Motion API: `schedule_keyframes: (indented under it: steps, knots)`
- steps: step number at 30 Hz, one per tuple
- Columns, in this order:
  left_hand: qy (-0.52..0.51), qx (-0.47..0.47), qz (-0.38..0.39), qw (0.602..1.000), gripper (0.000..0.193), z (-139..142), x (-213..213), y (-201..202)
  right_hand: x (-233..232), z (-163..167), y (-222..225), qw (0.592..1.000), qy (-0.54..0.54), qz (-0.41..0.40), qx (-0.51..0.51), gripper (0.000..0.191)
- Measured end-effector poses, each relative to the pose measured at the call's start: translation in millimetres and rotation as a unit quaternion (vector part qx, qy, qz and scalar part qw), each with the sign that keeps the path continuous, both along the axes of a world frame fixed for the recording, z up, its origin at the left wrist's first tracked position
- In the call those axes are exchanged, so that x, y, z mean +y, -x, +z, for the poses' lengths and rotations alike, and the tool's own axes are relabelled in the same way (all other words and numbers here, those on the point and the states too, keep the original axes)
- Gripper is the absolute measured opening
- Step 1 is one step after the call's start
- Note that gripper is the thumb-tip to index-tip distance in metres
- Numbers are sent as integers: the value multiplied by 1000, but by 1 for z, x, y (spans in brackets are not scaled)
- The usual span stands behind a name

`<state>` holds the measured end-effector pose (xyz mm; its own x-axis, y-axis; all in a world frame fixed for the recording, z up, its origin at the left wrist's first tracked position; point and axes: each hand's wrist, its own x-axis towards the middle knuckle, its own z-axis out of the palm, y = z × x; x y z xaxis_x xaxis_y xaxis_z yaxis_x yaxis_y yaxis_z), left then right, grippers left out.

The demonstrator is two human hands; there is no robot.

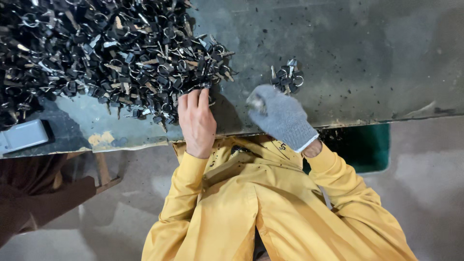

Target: The person picks individual keys from a large pile on the workbench and threads each key onto a metal key ring, then sets the completed ring on the table beside the pile. They occasionally gather more keys from the pile and continue attaching them one at a time.

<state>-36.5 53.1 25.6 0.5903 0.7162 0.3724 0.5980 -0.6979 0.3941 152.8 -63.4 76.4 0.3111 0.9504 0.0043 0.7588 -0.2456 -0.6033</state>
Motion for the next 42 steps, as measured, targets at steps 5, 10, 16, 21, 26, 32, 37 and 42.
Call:
schedule_keyframes:
  steps: [5, 10, 16, 21, 26, 32, 37, 42]
  knots:
    - [-5, -2, -23, 1000, 39, 2, 6, 1, -5, -2, -9, 996, 18, -86, -31, 39]
    - [142, -172, -106, 969, 29, 4, -16, -8, -13, -12, 2, 987, -144, 17, 65, 52]
    - [264, -208, -146, 930, 22, -7, -26, -27, -6, -26, 3, 994, -87, -26, 61, 43]
    - [128, -156, -157, 967, 25, -14, -28, -28, -10, -21, 12, 993, -35, -64, -89, 22]
    - [149, -68, -99, 982, 21, -15, -29, -22, -14, -11, 19, 998, 4, -7, -63, 29]
    - [179, -90, -123, 972, 22, -14, -27, -18, -1, -11, 19, 991, 64, 22, -115, 26]
    - [177, -91, -151, 968, 21, -14, -26, -18, 10, -12, 23, 975, 162, 31, -148, 24]
    - [166, -93, -138, 972, 22, -16, -28, -20, 17, -15, 21, 977, 159, 29, -137, 23]
